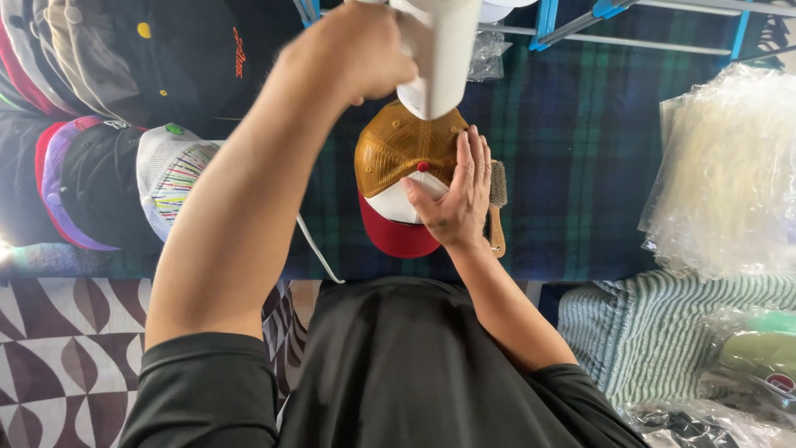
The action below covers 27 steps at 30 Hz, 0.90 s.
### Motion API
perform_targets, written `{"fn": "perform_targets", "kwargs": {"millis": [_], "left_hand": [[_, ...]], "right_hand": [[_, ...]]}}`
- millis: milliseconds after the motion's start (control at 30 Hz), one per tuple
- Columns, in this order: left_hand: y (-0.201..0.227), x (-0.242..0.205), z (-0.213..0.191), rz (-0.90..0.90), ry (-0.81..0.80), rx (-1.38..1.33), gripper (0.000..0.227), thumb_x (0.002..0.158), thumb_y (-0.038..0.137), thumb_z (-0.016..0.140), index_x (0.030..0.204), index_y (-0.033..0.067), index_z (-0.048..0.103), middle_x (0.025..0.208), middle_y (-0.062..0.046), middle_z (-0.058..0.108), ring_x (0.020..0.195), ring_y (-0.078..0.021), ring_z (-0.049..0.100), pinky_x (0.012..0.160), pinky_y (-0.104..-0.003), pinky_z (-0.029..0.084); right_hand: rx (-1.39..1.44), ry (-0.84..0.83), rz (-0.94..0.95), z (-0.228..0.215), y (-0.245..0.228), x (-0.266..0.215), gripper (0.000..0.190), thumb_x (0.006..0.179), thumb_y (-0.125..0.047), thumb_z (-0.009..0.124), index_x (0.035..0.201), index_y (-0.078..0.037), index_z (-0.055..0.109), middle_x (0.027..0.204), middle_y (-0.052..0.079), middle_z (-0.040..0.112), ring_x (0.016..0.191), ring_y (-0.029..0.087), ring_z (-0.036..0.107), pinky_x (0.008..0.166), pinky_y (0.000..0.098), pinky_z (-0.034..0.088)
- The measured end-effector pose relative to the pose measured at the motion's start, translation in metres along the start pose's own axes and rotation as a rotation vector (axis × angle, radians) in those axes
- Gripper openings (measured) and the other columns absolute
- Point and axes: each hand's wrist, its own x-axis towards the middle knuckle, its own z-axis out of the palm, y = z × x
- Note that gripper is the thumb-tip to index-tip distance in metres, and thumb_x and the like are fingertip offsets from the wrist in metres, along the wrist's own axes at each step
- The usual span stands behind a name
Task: The person is cleaning and shaping a trucker hat using a brush and a handheld steamer.
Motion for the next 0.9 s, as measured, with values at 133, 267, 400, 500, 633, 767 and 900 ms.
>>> {"fn": "perform_targets", "kwargs": {"millis": [133,267,400,500,633,767,900], "left_hand": [[-0.042,0.016,-0.006,-0.128,-0.050,-0.114,0.040,0.092,0.029,0.054,0.123,0.0041,0.058,0.081,-0.017,0.069,0.057,-0.0256,0.063,0.054,-0.042,0.048],[-0.095,0.034,0.025,-0.264,-0.124,-0.542,0.039,0.092,0.031,0.063,0.122,0.0058,0.055,0.088,-0.013,0.065,0.069,-0.0224,0.064,0.059,-0.037,0.055],[-0.117,0.030,0.050,-0.294,-0.091,-0.738,0.033,0.089,0.031,0.062,0.115,0.0101,0.058,0.084,-0.008,0.061,0.067,-0.0193,0.060,0.062,-0.035,0.054],[-0.118,0.009,0.054,-0.354,0.031,-0.780,0.022,0.089,0.022,0.067,0.102,0.0095,0.055,0.081,-0.009,0.057,0.059,-0.0224,0.055,0.054,-0.036,0.045],[-0.193,0.022,0.103,-0.235,0.126,-0.716,0.054,0.081,0.031,0.077,0.121,-0.0034,0.067,0.069,-0.017,0.066,0.054,-0.0269,0.069,0.050,-0.043,0.063],[-0.221,0.015,0.143,-0.244,0.015,-1.011,0.033,0.078,0.023,0.073,0.099,-0.0011,0.066,0.061,-0.016,0.059,0.047,-0.0266,0.061,0.044,-0.043,0.056],[-0.230,-0.008,0.179,-0.251,0.020,-1.149,0.031,0.078,0.023,0.073,0.095,-0.0010,0.065,0.059,-0.016,0.059,0.044,-0.0267,0.061,0.042,-0.043,0.054]], "right_hand": [[0.017,-0.023,0.018,0.001,0.002,-0.001,0.092,0.096,-0.062,0.062,0.159,-0.002,0.031,0.164,0.022,0.035,0.155,0.044,0.032,0.130,0.0586,0.030],[0.009,0.040,-0.041,0.003,0.002,-0.001,0.081,0.103,-0.057,0.054,0.158,-0.001,0.033,0.163,0.021,0.036,0.154,0.041,0.037,0.130,0.0567,0.034],[0.013,0.051,-0.061,0.001,0.004,-0.003,0.076,0.106,-0.053,0.053,0.158,-0.002,0.032,0.163,0.020,0.037,0.154,0.038,0.039,0.130,0.0554,0.035],[0.024,0.027,-0.035,0.001,0.003,-0.002,0.079,0.105,-0.055,0.055,0.159,-0.004,0.031,0.165,0.019,0.035,0.155,0.038,0.037,0.131,0.0556,0.033],[0.052,0.106,-0.167,0.003,0.018,0.001,0.086,0.096,-0.047,0.075,0.146,0.016,0.044,0.150,0.035,0.045,0.140,0.049,0.046,0.119,0.0575,0.035],[0.068,0.106,-0.195,0.009,0.018,0.003,0.086,0.097,-0.047,0.074,0.149,0.013,0.041,0.153,0.033,0.043,0.143,0.047,0.043,0.120,0.0559,0.033],[0.100,0.141,-0.160,0.009,0.020,0.002,0.085,0.098,-0.048,0.072,0.153,0.007,0.041,0.155,0.028,0.044,0.145,0.043,0.043,0.121,0.0539,0.032]]}}
